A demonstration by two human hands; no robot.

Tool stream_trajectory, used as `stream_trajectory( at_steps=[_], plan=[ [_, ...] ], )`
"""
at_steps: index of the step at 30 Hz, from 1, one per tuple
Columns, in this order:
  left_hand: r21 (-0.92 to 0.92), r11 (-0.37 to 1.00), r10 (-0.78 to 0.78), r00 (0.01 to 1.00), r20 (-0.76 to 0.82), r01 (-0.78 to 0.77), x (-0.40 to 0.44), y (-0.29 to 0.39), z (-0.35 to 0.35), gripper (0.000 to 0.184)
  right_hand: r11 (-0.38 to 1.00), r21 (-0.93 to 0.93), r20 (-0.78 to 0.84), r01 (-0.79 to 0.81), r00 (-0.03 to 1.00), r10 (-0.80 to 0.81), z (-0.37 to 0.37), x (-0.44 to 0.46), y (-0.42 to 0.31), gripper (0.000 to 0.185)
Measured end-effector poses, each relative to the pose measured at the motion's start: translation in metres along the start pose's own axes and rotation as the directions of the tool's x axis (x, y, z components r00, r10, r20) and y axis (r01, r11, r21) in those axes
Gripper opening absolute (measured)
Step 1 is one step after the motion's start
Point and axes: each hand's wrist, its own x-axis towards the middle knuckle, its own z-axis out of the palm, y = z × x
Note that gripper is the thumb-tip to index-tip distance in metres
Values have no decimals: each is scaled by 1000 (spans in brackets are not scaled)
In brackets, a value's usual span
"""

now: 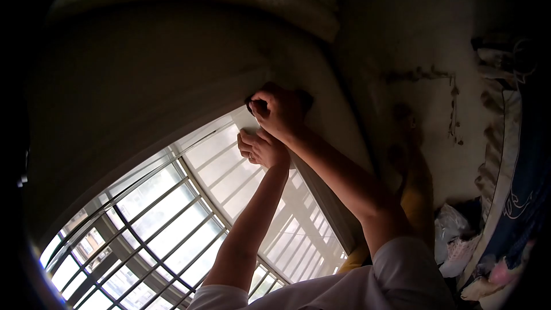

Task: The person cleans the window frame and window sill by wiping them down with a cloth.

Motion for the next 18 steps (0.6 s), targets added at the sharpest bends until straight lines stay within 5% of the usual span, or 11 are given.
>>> stream_trajectory(
  at_steps=[4, 5, 11, 14, 16, 18],
  plan=[
    [4, 1000, 2, 1000, 22, -2, -1, -5, -3, 59, 974, -31, 29, -225, 974, 226, 5, -2, 16, 8],
    [11, 1000, -5, 1000, 14, 5, -1, -4, -2, 60, 995, -28, 19, -101, 995, 101, 3, 1, 20, 6],
    [20, 1000, -8, 1000, 22, 8, 0, -5, -2, 59, 967, -254, 40, 19, 999, -9, 4, 12, 20, 5],
    [32, 999, -10, 999, 31, 9, 1, -6, -1, 59, 989, -130, 77, 77, 995, -67, 0, 0, 24, 5],
    [42, 999, 4, 1000, 14, -4, -1, -6, 2, 59, 950, -155, 341, 269, 918, -204, -9, -22, 8, 3],
    [52, 998, 20, 1000, 0, -20, -1, -6, 3, 58, 991, -71, 262, 116, 961, -94, -5, -34, 11, 4]
  ],
)
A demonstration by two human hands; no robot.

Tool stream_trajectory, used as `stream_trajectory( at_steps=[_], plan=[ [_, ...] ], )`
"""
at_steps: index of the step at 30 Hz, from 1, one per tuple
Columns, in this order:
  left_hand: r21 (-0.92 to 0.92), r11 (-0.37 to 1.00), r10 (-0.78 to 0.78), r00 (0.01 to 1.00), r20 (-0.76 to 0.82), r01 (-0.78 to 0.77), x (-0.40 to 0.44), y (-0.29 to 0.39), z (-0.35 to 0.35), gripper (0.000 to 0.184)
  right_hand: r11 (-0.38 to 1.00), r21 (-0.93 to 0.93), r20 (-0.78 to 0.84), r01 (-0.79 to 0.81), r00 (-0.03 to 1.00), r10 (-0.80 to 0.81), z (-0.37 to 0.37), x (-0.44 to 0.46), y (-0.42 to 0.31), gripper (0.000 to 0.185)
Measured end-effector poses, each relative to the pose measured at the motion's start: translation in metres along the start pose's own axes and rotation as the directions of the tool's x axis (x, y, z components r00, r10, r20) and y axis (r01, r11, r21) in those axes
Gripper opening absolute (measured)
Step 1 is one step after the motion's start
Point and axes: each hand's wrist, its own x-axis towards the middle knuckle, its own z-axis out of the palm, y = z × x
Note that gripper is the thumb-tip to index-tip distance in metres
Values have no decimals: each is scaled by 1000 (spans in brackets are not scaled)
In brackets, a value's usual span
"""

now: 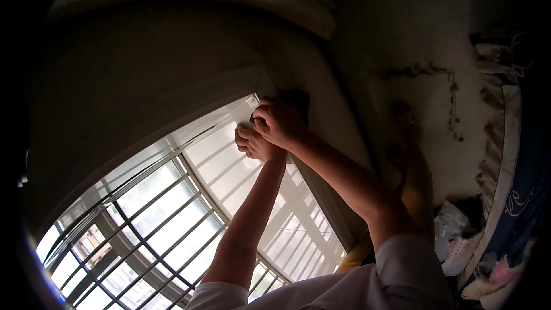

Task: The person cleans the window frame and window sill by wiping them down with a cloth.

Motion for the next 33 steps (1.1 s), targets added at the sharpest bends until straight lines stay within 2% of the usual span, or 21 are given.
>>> stream_trajectory(
  at_steps=[2, 3, 4, 6, 8, 10, 12, 13, 17, 19, 20, 22, 23, 24, 26, 27, 28, 30, 31, 32, 33],
  plan=[
    [-28, 999, -20, 1000, -10, 20, 1, -1, -4, 57, 980, 145, -225, -139, 960, 169, 1, -3, 12, 7],
    [-20, 1000, -10, 1000, -28, 10, 1, 0, -4, 57, 943, 229, -265, -243, 916, 300, -1, -3, 15, 9],
    [-22, 1000, -12, 1000, -27, 11, 1, -1, -3, 57, 964, 180, -367, -195, 896, 249, -4, 2, 23, 9],
    [-42, 999, 0, 999, -35, -2, 0, -1, -2, 57, 981, 143, -414, -130, 892, 179, -1, 18, 30, 11],
    [-44, 999, -4, 1000, -31, 2, -1, -1, -2, 58, 995, 74, -289, -72, 953, 91, 2, 31, 28, 10],
    [-45, 999, -6, 1000, -26, 5, 0, 1, -4, 58, 999, 26, -357, -41, 933, 48, 3, 30, 20, 9],
    [-41, 999, -26, 1000, -2, 26, 0, 3, -5, 59, 996, -90, -227, 19, 973, -39, -4, 26, 15, 7],
    [-42, 999, -25, 1000, 0, 25, 0, 3, -4, 59, 999, -22, -214, -27, 976, 22, -3, 28, 15, 4],
    [-59, 998, -26, 999, 37, 28, 2, -2, -4, 59, 993, 112, -285, -43, 956, 74, 9, 27, 18, 6],
    [-68, 998, -8, 998, 64, 12, 0, -4, -5, 60, 948, 130, -255, -292, 914, 316, 9, 30, 23, 7],
    [-62, 998, -14, 999, 35, 16, 0, -1, -4, 59, 950, 127, -264, -286, 913, 310, 7, 36, 30, 7],
    [-51, 998, -22, 1000, 2, 22, -1, -1, -5, 59, 928, -60, -344, -368, 880, 327, 4, 41, 41, 12],
    [-53, 998, -21, 1000, 2, 21, -1, 0, -4, 60, 938, 43, -308, -343, 889, 339, 2, 40, 47, 11],
    [-54, 998, -20, 1000, 3, 20, 0, 0, -3, 60, 938, 44, -310, -343, 888, 339, 0, 41, 40, 11],
    [-69, 998, -6, 1000, 11, 7, 0, 1, -4, 60, 991, 13, -352, -131, 927, 127, 3, 37, 25, 11],
    [-84, 996, 10, 1000, 20, -8, -1, -1, -4, 61, 994, 23, -322, -109, 940, 111, 5, 36, 28, 10],
    [-82, 997, 10, 1000, 22, -8, -1, -1, -4, 61, 993, 23, -322, -112, 940, 114, 6, 38, 30, 10],
    [-70, 997, 10, 1000, 8, -10, -1, -1, -4, 61, 938, 120, -305, -325, 887, 346, 9, 47, 38, 10],
    [-69, 998, 9, 1000, 8, -9, -2, -2, -4, 61, 951, 92, -397, -295, 865, 307, 14, 55, 48, 8],
    [-63, 998, -6, 1000, 19, 7, -3, -2, -4, 61, 952, 91, -399, -292, 865, 304, 14, 59, 59, 8],
    [-56, 998, -18, 999, 31, 20, -1, 0, -4, 61, 976, 80, -362, -202, 907, 217, 10, 65, 63, 8]
  ],
)
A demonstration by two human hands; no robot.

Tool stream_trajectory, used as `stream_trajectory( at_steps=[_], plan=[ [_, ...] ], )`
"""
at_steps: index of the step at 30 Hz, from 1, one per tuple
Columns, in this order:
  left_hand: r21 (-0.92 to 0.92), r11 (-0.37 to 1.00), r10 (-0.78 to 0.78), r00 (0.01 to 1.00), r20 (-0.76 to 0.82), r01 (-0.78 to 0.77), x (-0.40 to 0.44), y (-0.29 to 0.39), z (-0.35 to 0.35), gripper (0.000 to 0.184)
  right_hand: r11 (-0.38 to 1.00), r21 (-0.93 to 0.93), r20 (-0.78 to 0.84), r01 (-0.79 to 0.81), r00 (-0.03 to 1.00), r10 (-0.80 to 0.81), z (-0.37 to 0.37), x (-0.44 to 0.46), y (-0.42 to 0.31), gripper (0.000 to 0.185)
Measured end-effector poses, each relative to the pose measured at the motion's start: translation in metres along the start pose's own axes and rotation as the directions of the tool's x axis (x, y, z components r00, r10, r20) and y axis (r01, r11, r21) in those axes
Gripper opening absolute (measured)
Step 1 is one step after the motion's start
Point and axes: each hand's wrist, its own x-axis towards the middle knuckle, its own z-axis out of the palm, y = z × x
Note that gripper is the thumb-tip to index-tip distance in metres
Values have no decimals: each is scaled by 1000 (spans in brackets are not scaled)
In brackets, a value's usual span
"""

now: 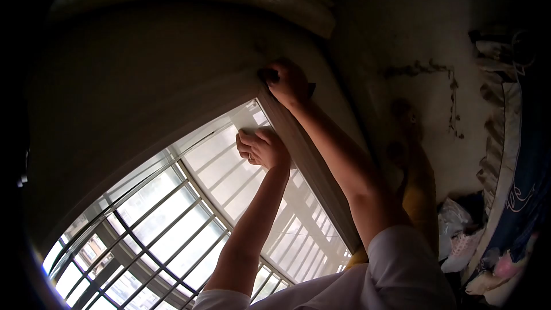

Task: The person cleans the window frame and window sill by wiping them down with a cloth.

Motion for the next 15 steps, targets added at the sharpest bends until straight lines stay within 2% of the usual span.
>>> stream_trajectory(
  at_steps=[2, 3, 5, 6, 10, 12, 13, 15],
  plan=[
    [4, 1000, -6, 1000, 0, 6, 0, 0, -1, 61, 986, 76, 76, 150, 985, -156, -2, 4, 5, 10],
    [10, 1000, -12, 1000, 4, 12, 0, 1, 0, 62, 986, 73, 77, 148, 985, -154, -7, 7, 5, 10],
    [2, 1000, -10, 1000, -3, 10, -1, 0, 1, 62, 902, -68, 143, 426, 899, -414, -15, 12, 3, 8],
    [-7, 1000, -1, 1000, -15, 1, 0, 1, 1, 63, 890, -57, 127, 452, 888, -443, -14, 15, 3, 11],
    [6, 1000, 23, 1000, -9, -23, 1, 0, 5, 63, 841, -173, 224, 512, 852, -473, -23, 21, 3, 13],
    [56, 998, -2, 1000, -31, 3, -1, -1, 2, 61, 754, -221, 422, 619, 757, -498, -28, 26, 0, 15],
    [55, 998, 4, 999, -35, -2, -1, -2, 3, 61, 753, -221, 417, 620, 758, -502, -30, 31, 0, 15],
    [56, 998, -20, 999, -49, 23, 2, -7, 8, 69, 838, -288, 586, 464, 777, -229, -30, 43, 2, 22]
  ],
)
